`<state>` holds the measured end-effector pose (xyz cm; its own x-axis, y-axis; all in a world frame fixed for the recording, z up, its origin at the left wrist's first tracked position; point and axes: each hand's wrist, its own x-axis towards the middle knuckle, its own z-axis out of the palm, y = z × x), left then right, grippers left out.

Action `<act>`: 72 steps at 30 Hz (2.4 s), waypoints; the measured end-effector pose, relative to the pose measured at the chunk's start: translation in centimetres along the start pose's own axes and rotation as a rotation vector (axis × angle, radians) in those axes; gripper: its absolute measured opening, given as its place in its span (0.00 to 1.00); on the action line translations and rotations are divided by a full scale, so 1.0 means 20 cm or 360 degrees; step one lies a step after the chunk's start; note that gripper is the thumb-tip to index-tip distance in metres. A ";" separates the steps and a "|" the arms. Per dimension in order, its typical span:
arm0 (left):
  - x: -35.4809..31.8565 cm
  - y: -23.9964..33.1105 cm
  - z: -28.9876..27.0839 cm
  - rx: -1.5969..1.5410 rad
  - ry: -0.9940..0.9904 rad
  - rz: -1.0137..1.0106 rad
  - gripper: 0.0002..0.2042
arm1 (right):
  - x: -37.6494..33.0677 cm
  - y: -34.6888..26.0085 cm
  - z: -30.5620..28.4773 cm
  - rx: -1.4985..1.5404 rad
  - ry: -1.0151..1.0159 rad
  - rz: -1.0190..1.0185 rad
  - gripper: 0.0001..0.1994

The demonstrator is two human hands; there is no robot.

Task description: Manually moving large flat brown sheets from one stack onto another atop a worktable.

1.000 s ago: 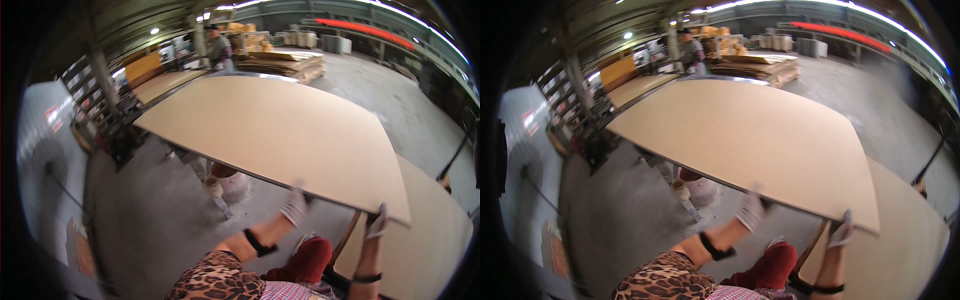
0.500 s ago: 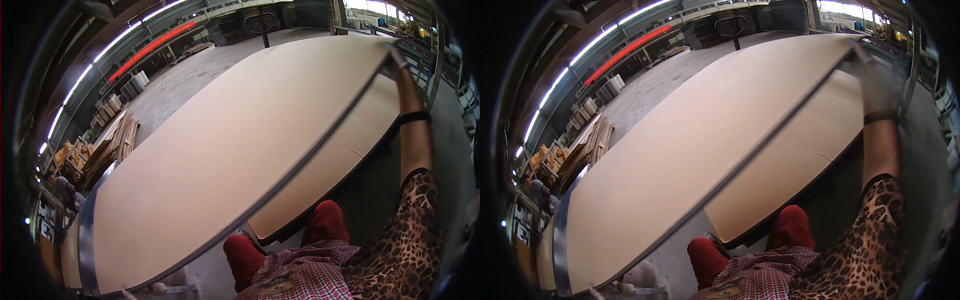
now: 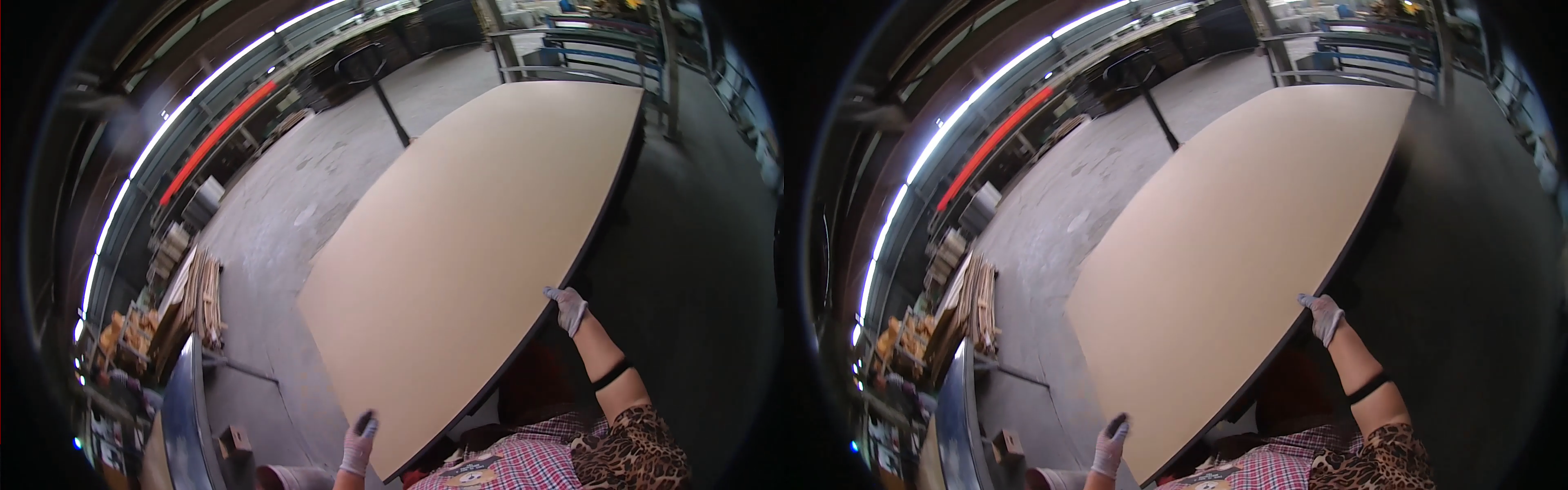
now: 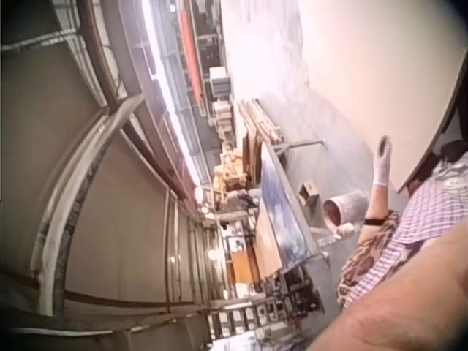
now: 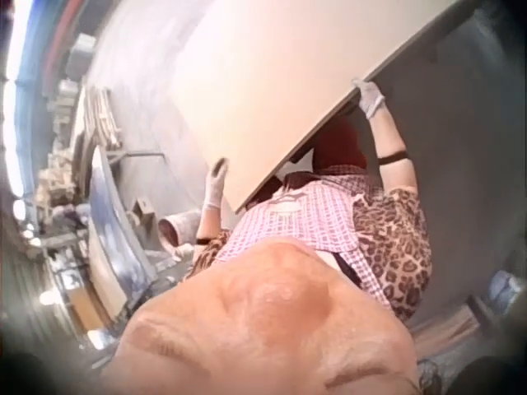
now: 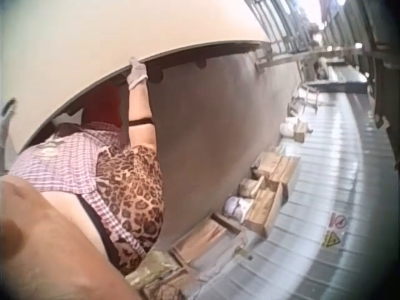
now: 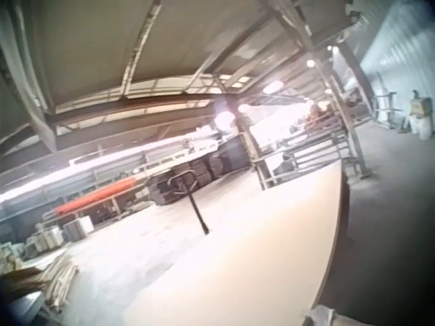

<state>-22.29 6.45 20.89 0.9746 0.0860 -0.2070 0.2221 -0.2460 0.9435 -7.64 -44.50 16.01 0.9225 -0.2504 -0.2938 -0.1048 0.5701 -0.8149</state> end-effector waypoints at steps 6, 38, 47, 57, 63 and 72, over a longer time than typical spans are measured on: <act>0.51 -0.80 -0.24 -0.0404 0.0806 -0.0783 0.24 | 0.44 0.13 -0.28 -0.0358 0.0186 0.0232 0.16; 0.67 -0.89 0.42 -0.0492 0.0715 -0.0404 0.25 | 0.72 0.06 -0.44 -0.1345 0.0462 0.0379 0.16; 0.57 -0.66 0.15 -0.0843 0.0945 -0.0116 0.30 | 0.16 0.39 -0.13 -0.0956 0.0010 -0.0033 0.09; -1.25 -1.30 -1.11 -0.1868 0.1864 -0.0220 0.10 | -0.51 0.47 0.24 -0.0928 -0.0194 -0.0073 0.15; -1.55 -1.21 -1.32 -0.2014 0.2073 0.0028 0.15 | -0.58 0.61 0.85 -0.0690 -0.0583 0.0184 0.16; -1.32 -0.78 -1.94 -0.1968 0.2008 0.0434 0.22 | -0.93 0.95 1.28 -0.0966 -0.1358 0.0379 0.11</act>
<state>-52.76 45.54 21.71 0.2339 0.9300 -0.2835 -0.6529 0.3663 0.6630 -17.32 -9.04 18.84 0.7842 0.5790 -0.2231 -0.2663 -0.0107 -0.9638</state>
